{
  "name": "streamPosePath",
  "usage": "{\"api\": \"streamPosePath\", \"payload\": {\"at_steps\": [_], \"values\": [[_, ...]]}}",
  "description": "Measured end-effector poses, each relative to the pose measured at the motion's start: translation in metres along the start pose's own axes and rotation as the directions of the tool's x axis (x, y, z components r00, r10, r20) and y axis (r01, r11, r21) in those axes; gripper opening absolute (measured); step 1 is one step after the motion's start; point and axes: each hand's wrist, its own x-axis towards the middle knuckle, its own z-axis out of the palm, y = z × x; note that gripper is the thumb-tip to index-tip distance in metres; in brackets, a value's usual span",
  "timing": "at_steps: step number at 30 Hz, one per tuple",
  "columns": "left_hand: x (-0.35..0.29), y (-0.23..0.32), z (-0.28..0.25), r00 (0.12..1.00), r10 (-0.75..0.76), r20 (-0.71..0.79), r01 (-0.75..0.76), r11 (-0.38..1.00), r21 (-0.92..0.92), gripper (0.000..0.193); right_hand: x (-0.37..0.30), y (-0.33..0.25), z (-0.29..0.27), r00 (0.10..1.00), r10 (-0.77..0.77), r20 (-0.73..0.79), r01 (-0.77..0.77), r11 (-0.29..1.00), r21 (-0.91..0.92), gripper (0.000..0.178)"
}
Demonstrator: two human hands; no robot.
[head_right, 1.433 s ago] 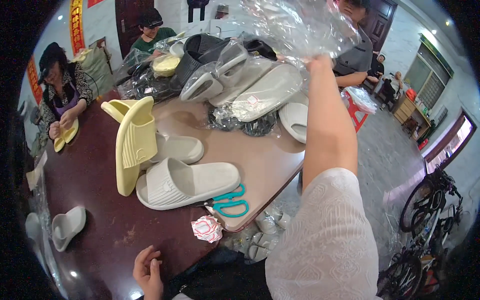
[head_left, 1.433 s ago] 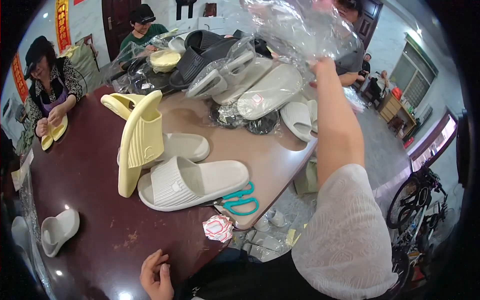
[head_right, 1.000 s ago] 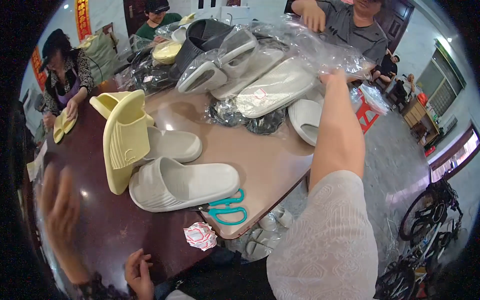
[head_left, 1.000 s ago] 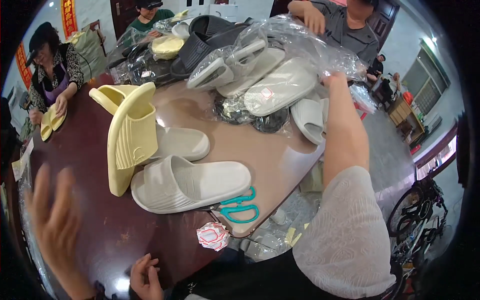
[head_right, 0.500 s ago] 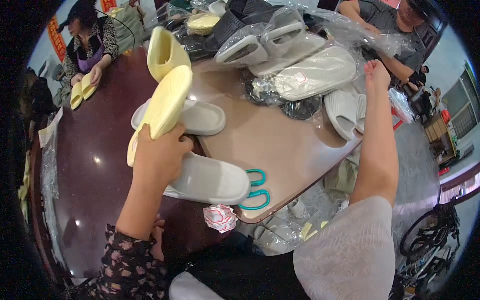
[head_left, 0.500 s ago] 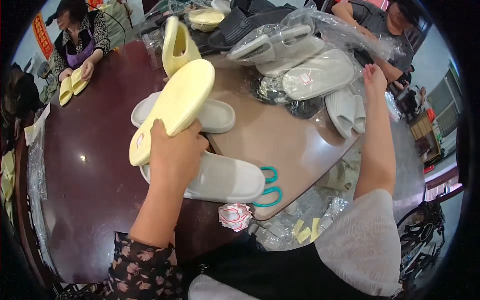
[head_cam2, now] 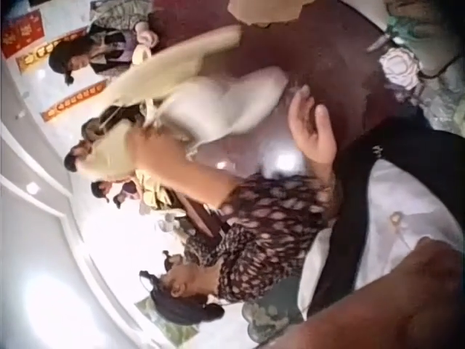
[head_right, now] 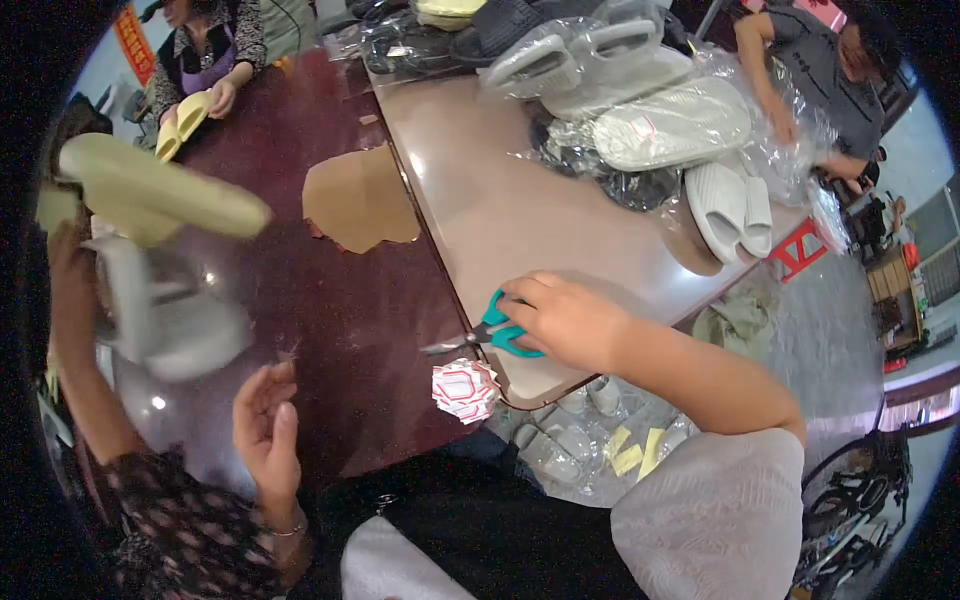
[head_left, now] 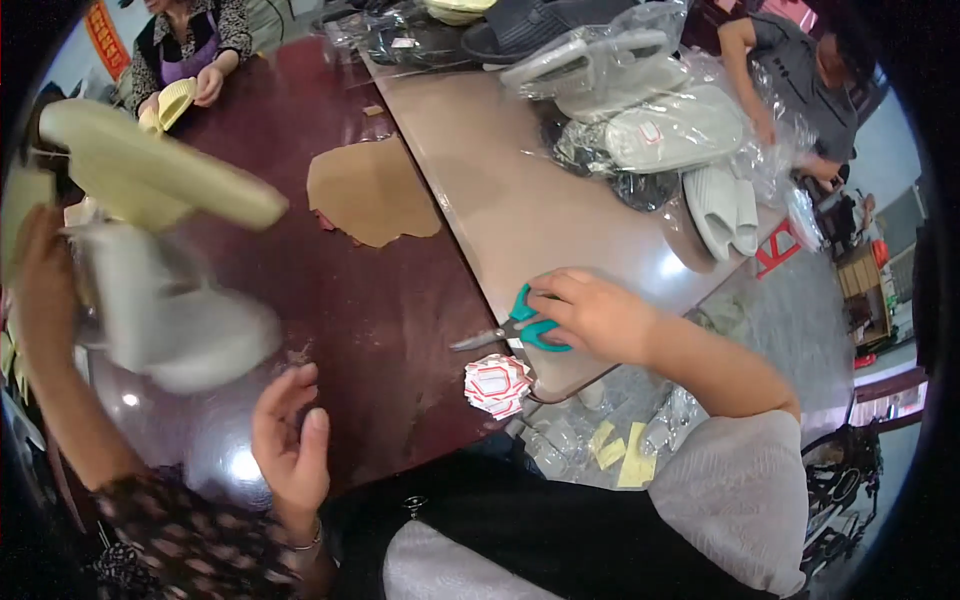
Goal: Inspect, trim loose threads from, and pack rubber slippers into plastic bags.
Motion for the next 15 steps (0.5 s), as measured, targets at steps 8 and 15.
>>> {"api": "streamPosePath", "payload": {"at_steps": [8,15], "values": [[0.028,0.010,-0.017,0.952,0.198,0.234,-0.286,0.851,0.441,0.027,0.010,0.004,-0.008,0.985,0.169,0.038,-0.164,0.981,-0.102,0.044],[0.030,0.007,-0.015,0.939,0.121,0.321,-0.267,0.844,0.464,0.028,0.039,-0.003,-0.017,0.971,0.212,-0.109,-0.185,0.959,0.214,0.041]]}}
